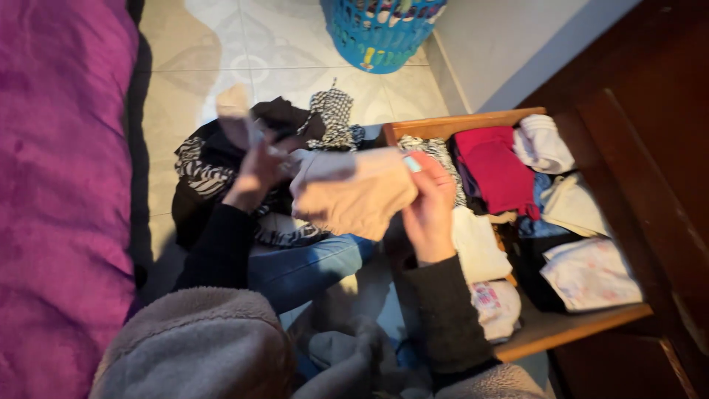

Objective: Organizing various pieces of clothing and undergarments into a wooden dresser drawer.

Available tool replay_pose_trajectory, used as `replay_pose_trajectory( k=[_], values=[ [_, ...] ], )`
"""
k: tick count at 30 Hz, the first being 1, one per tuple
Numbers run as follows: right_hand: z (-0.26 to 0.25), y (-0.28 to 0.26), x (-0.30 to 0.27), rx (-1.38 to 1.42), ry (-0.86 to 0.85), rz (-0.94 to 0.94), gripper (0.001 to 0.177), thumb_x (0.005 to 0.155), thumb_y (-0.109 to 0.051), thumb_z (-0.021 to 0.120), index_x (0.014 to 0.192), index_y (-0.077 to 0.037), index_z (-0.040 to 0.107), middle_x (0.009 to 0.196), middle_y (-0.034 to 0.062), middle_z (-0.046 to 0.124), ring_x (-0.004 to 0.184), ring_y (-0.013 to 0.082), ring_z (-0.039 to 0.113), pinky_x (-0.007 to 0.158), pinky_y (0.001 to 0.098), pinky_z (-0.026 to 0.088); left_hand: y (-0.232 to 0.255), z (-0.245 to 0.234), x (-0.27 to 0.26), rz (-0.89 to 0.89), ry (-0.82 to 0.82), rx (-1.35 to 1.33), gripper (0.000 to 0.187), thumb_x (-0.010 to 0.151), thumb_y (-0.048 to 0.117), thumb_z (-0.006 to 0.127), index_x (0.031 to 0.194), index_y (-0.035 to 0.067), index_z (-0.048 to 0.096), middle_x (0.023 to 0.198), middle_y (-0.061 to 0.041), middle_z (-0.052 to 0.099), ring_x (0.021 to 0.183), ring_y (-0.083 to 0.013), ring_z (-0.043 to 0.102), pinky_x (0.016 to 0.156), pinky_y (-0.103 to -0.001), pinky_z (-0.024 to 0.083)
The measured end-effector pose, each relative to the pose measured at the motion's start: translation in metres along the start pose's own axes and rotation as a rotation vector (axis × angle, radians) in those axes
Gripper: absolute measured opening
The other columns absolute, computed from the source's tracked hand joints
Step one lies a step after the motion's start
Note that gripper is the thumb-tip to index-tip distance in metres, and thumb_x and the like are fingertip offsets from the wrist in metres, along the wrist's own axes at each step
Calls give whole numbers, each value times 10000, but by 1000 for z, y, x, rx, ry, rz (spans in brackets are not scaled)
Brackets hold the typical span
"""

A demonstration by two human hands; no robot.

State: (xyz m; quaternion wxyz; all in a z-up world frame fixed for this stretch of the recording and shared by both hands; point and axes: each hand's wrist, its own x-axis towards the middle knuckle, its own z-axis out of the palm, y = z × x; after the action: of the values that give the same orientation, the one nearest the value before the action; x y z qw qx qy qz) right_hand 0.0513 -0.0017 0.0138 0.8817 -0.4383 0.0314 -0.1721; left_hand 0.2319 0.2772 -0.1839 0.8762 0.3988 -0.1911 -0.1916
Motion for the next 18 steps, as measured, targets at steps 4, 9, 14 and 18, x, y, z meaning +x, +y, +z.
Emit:
replay_pose_trajectory(
  k=[4,9,14,18],
  values=[
    [-9,-57,-19,54,-16,-90,230,939,38,639,1159,30,705,1139,152,740,1047,240,717,967,370,573,-8,84,-7,-418,-151,70,1037,859,841,283,1515,65,487,1446,-167,594,1274,-296,595,1052,-474,449],
    [-54,-79,-49,28,-176,-128,241,975,76,634,1208,27,678,1180,164,718,1087,241,702,1009,372,559,-4,187,-33,-266,-382,-96,1019,909,818,412,1490,-14,507,1476,-140,607,1365,-216,596,1143,-369,475],
    [-107,-107,-78,-68,-274,-147,156,1020,96,654,1175,92,672,1143,179,710,1098,242,691,1015,360,547,18,281,-40,-157,-351,229,477,955,243,769,1320,-20,613,1212,-77,690,1111,-137,645,958,-318,541],
    [-89,-151,-102,-424,-215,-240,695,793,110,776,1452,43,565,1434,121,573,1320,209,587,1124,343,493,18,334,-40,75,-400,376,220,987,26,723,1204,-6,732,1091,4,744,1007,-59,658,879,-236,552]
  ],
)
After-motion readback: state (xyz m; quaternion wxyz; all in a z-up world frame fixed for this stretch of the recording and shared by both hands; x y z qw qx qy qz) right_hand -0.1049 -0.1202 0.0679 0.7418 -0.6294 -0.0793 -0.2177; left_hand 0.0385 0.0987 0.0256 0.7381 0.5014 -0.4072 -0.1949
